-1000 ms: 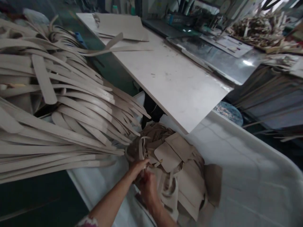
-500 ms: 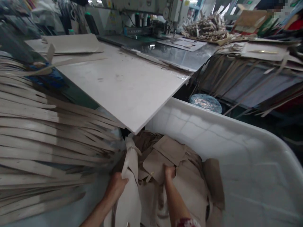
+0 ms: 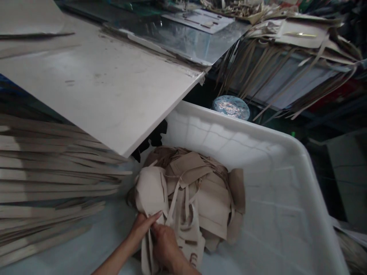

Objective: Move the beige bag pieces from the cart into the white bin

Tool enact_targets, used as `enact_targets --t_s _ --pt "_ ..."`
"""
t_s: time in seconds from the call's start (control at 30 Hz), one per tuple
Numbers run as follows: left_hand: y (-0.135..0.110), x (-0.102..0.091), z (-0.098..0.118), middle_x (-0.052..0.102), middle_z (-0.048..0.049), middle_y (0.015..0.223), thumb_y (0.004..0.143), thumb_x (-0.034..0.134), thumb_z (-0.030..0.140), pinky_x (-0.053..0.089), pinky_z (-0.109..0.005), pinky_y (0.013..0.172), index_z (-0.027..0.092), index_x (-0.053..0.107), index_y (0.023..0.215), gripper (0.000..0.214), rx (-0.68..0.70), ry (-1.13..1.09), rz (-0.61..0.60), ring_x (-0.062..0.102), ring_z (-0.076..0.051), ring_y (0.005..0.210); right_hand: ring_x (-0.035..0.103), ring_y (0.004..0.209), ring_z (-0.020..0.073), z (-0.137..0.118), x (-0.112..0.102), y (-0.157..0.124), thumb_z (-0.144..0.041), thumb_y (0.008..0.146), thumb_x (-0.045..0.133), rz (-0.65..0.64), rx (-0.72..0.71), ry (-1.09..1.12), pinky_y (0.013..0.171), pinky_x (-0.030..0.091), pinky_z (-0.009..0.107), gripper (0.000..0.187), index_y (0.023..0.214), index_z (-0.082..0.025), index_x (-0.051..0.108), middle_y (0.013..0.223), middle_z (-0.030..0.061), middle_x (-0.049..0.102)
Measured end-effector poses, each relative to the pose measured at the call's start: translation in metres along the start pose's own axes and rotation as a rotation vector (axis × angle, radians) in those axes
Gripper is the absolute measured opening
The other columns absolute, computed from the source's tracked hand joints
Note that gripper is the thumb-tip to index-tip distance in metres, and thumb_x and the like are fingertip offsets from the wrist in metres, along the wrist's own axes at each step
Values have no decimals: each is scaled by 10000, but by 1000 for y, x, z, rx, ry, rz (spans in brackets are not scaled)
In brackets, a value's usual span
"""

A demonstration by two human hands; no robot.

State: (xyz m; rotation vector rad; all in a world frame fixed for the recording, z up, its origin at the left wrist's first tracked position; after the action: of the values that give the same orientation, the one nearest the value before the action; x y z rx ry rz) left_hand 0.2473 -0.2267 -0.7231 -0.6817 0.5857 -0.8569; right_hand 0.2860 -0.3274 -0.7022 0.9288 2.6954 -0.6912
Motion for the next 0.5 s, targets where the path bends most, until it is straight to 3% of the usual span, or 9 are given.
enact_targets --t_s 0.1,0.17,0.27,0.33,0.4,0.5 --pt "10 -34 -17 668 -92 672 652 586 319 477 -266 553 129 610 661 192 -141 272 227 642 -250 704 574 569 147 11 0 15 -162 564 582 79 102 30 508 397 199 262 810 -219 652 566 -33 622" --pt "21 -57 -12 662 -94 644 629 599 302 459 -261 521 128 604 636 175 -143 371 319 641 -252 680 571 610 143 35 -26 41 -253 682 541 234 225 31 537 415 207 190 828 -178 637 620 -15 625" --pt "37 -82 9 673 -97 682 609 616 298 460 -264 547 124 619 676 186 -94 440 365 642 -256 708 577 792 148 88 -82 90 -260 827 401 484 420 1 691 452 259 264 941 -108 584 870 72 634" --pt "43 -93 24 675 -86 673 588 623 267 467 -269 574 136 621 662 151 -67 488 382 642 -264 726 570 834 150 125 -113 121 -273 833 473 568 554 -30 764 456 319 216 931 -104 566 918 76 612" --pt "46 -97 36 676 -73 658 587 616 254 471 -274 586 152 625 647 119 -13 529 395 643 -271 734 573 807 145 153 -129 146 -320 821 528 580 660 -50 752 470 340 217 896 -121 568 893 50 606" --pt "44 -97 47 683 -78 699 620 588 271 472 -284 592 160 639 685 138 66 595 419 642 -282 756 573 785 140 158 -132 166 -338 836 508 568 683 -83 725 475 334 225 919 -136 564 891 42 601"
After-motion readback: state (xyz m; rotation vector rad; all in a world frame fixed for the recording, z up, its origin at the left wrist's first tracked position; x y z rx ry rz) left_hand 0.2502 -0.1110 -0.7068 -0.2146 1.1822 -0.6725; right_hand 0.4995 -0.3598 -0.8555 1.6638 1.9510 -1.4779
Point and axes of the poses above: each hand's wrist, its own y-axis towards the middle knuckle, its own x-axis out of the palm, z = x × y, the point moved 7 cm from there along y, towards the middle knuckle
